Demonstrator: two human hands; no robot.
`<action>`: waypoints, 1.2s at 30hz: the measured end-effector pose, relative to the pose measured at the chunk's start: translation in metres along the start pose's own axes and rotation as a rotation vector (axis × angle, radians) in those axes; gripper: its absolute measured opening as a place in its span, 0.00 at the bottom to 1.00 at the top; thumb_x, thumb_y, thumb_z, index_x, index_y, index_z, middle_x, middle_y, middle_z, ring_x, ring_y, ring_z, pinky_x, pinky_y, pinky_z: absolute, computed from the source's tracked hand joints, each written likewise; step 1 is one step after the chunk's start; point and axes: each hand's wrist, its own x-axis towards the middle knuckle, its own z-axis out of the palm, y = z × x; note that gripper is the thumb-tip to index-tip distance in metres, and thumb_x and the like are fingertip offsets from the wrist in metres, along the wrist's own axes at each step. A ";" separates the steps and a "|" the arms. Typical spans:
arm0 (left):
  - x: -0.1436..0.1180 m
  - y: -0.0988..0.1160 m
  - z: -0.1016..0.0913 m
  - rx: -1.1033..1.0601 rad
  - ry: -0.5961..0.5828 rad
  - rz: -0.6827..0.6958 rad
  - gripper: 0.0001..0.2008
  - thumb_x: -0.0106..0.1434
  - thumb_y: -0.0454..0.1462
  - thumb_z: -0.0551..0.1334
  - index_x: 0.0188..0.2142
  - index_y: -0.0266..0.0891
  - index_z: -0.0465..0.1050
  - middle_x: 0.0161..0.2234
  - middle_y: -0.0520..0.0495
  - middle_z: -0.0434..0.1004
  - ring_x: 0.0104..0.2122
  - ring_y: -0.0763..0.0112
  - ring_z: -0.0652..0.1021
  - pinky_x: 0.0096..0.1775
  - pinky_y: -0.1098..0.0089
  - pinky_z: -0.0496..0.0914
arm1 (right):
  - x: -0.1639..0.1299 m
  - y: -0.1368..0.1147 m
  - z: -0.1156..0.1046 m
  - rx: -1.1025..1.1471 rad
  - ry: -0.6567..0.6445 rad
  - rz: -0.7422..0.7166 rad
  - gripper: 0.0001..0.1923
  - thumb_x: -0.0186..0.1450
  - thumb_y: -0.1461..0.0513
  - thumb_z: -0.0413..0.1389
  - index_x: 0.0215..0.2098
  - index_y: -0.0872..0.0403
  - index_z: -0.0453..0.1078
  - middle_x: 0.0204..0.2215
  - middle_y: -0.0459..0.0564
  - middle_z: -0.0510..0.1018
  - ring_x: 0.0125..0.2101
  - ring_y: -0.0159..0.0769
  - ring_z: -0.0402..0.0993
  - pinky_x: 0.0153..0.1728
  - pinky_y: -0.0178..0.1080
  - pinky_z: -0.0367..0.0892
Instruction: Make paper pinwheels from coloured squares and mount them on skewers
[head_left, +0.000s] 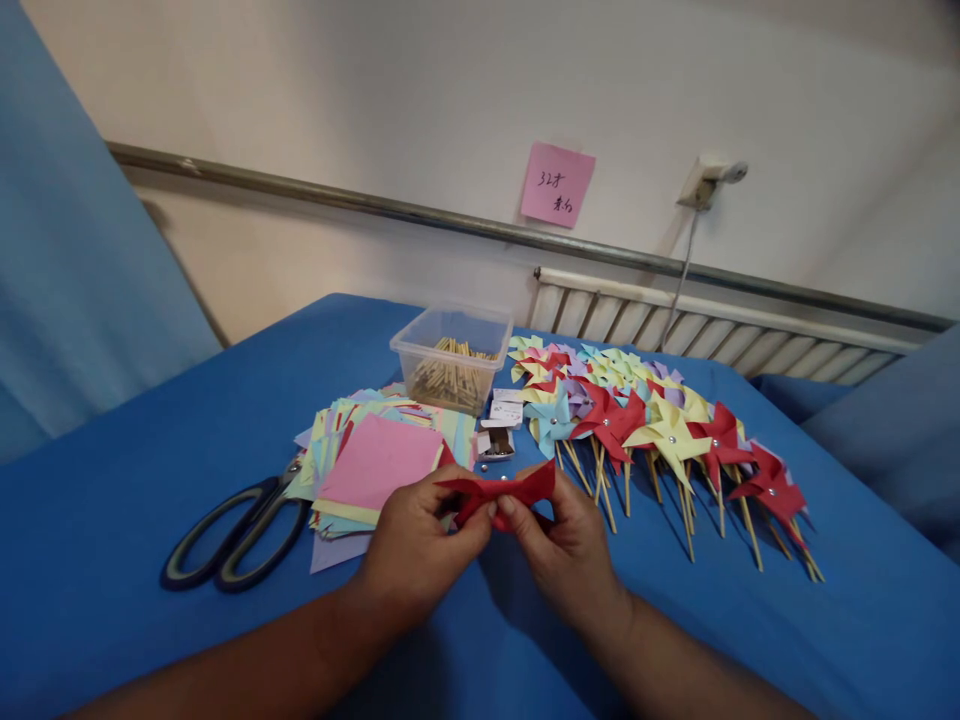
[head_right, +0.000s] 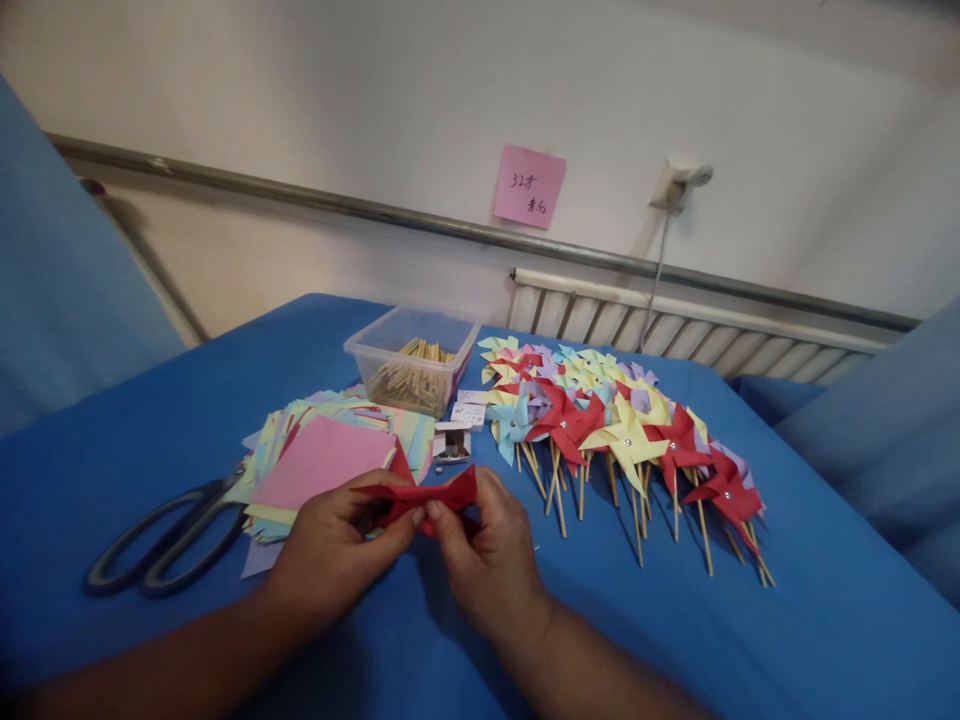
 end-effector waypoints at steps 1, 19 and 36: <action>0.001 -0.001 0.000 -0.018 -0.005 -0.009 0.03 0.52 0.35 0.62 0.27 0.39 0.73 0.25 0.50 0.77 0.28 0.68 0.76 0.32 0.70 0.68 | 0.000 0.000 0.000 -0.011 -0.012 -0.004 0.04 0.63 0.63 0.55 0.36 0.52 0.72 0.31 0.47 0.75 0.31 0.34 0.72 0.31 0.35 0.68; 0.006 -0.005 -0.002 -0.260 0.079 -0.098 0.17 0.53 0.39 0.66 0.42 0.39 0.69 0.38 0.46 0.76 0.39 0.63 0.76 0.43 0.62 0.68 | 0.016 0.003 -0.024 -0.554 0.074 -0.654 0.07 0.62 0.69 0.54 0.39 0.54 0.67 0.31 0.49 0.75 0.33 0.36 0.71 0.37 0.42 0.62; 0.004 -0.011 0.002 -0.820 -0.109 -0.310 0.09 0.56 0.39 0.66 0.33 0.34 0.79 0.29 0.45 0.79 0.30 0.68 0.74 0.38 0.69 0.67 | 0.017 0.001 -0.009 -0.834 -0.079 -0.829 0.14 0.64 0.69 0.51 0.48 0.58 0.67 0.40 0.55 0.77 0.40 0.41 0.71 0.44 0.47 0.60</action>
